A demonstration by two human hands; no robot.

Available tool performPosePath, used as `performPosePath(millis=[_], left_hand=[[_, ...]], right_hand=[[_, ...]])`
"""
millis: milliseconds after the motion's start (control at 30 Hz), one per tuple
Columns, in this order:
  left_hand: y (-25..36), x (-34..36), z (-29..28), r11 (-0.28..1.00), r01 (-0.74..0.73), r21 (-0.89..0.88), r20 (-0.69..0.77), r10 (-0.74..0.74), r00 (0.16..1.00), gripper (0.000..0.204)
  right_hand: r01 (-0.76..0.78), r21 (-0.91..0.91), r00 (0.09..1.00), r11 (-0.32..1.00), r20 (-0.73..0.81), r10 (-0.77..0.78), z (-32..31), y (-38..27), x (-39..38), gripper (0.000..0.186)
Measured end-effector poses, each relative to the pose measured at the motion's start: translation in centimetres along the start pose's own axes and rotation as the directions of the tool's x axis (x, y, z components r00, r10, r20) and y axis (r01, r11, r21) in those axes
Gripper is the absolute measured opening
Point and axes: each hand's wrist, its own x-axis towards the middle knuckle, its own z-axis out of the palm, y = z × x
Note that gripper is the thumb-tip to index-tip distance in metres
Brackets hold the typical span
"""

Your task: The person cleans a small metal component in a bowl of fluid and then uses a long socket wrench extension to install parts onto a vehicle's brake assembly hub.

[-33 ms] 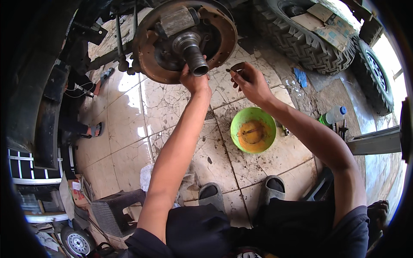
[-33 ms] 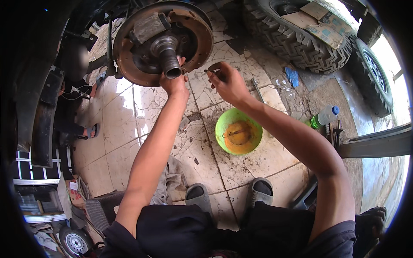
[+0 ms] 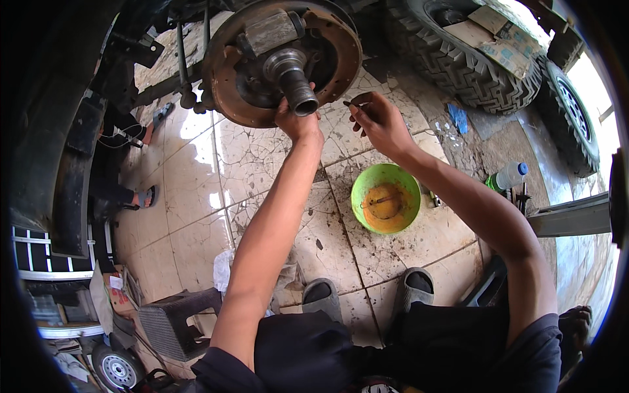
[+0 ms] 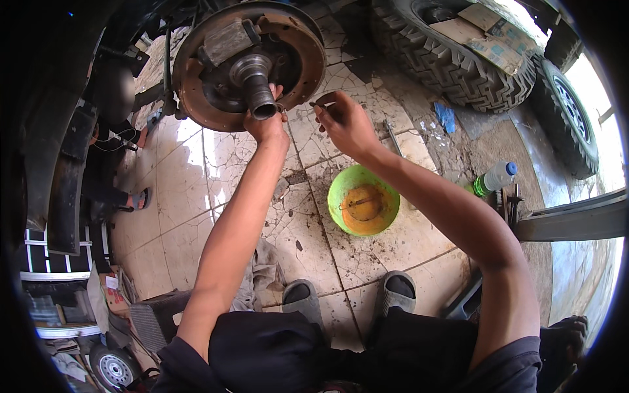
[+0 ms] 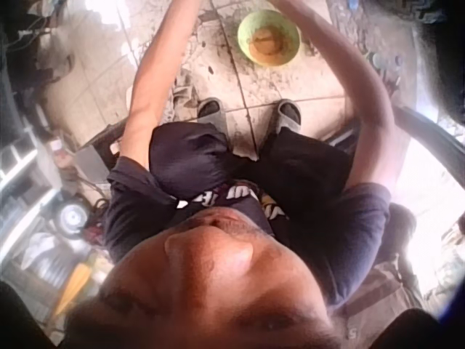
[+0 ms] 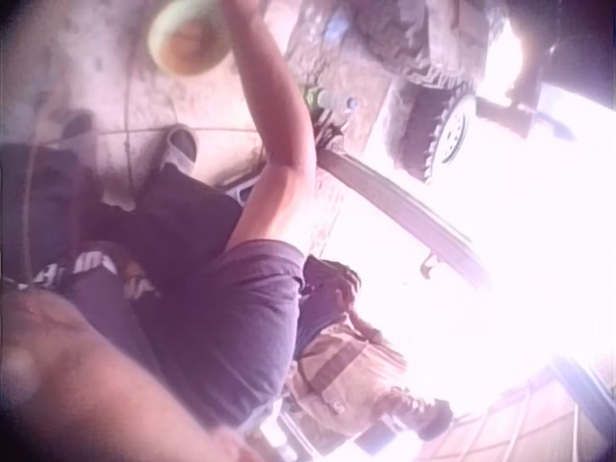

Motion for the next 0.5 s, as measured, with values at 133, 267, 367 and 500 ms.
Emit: performPosePath(millis=[133,267,367,500], left_hand=[[-1.5,2.6,-0.3,0.994,-0.084,-0.076,-0.073,0.078,0.994,0.023],[-2.7,1.7,0.9,0.988,-0.133,-0.073,-0.047,0.13,0.99,0.025],[-3.4,3.0,0.2,0.962,-0.257,-0.093,-0.07,0.251,0.965,0.022],[-3.7,2.2,1.3,0.952,-0.303,-0.037,-0.095,0.298,0.95,0.023]], right_hand=[[0.15,0.125,0.987,0.981,-0.068,-0.143,2.1,-1.0,1.8,0.023],[0.248,-0.065,0.953,0.966,-0.164,-0.256,1.9,-1.2,3.7,0.023],[0.289,-0.174,0.93,0.941,-0.181,-0.319,3.4,-2.9,4.5,0.021],[0.284,-0.225,0.92,0.932,-0.21,-0.331,3.7,-3.8,5.2,0.021]])
